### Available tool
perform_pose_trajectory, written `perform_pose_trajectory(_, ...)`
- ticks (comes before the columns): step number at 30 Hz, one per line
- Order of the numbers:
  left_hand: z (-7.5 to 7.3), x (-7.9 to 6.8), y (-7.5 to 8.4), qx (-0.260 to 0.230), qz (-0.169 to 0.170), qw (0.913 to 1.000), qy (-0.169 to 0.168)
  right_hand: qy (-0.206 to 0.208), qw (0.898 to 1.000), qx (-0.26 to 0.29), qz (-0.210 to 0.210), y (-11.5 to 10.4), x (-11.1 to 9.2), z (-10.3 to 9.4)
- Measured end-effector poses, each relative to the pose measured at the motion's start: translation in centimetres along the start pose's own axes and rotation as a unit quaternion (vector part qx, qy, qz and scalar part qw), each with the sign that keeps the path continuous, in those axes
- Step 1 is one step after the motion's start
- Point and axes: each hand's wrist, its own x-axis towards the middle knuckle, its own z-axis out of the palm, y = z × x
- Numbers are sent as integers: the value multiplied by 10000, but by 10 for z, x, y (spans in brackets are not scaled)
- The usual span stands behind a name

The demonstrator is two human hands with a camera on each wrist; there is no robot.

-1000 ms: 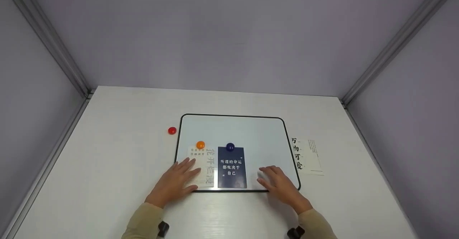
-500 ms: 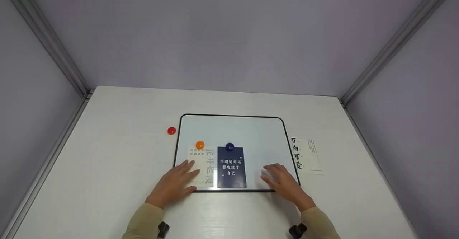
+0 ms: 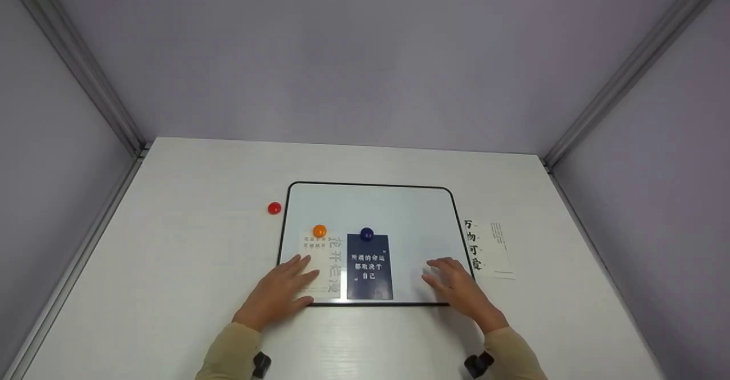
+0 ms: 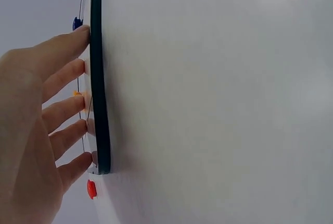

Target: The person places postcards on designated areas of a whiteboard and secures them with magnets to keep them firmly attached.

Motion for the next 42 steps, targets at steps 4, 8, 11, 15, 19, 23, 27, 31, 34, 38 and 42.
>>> perform_pose_trajectory(4,0,1,0,4,19,10000,42,-42,10000,21,48,2,1,-3)
perform_pose_trajectory(8,0,2,1,12,14,10000,54,-64,9999,48,148,5,2,-6)
perform_pose_trajectory(11,1,2,2,3,10,10000,47,-101,9997,64,196,7,3,-8)
perform_pose_trajectory(15,0,1,2,39,10,10000,51,-140,9996,88,223,9,4,-12)
perform_pose_trajectory(19,-1,1,3,72,6,10000,16,-120,9995,149,259,12,6,-16)
perform_pose_trajectory(23,-2,2,4,61,-1,10000,-15,-67,9996,141,240,16,7,-20)
perform_pose_trajectory(27,-3,2,4,32,-1,10000,-21,-35,9997,54,252,20,7,-24)
perform_pose_trajectory(31,-2,2,3,-5,5,10000,-28,0,9997,70,224,23,8,-27)
perform_pose_trajectory(34,-2,1,2,-22,1,10000,-16,42,9998,44,168,24,8,-29)
perform_pose_trajectory(38,-1,1,1,-33,34,10000,19,66,9998,-8,209,27,8,-33)
perform_pose_trajectory(42,-1,0,-1,-53,119,9998,128,81,9997,-93,194,31,8,-36)
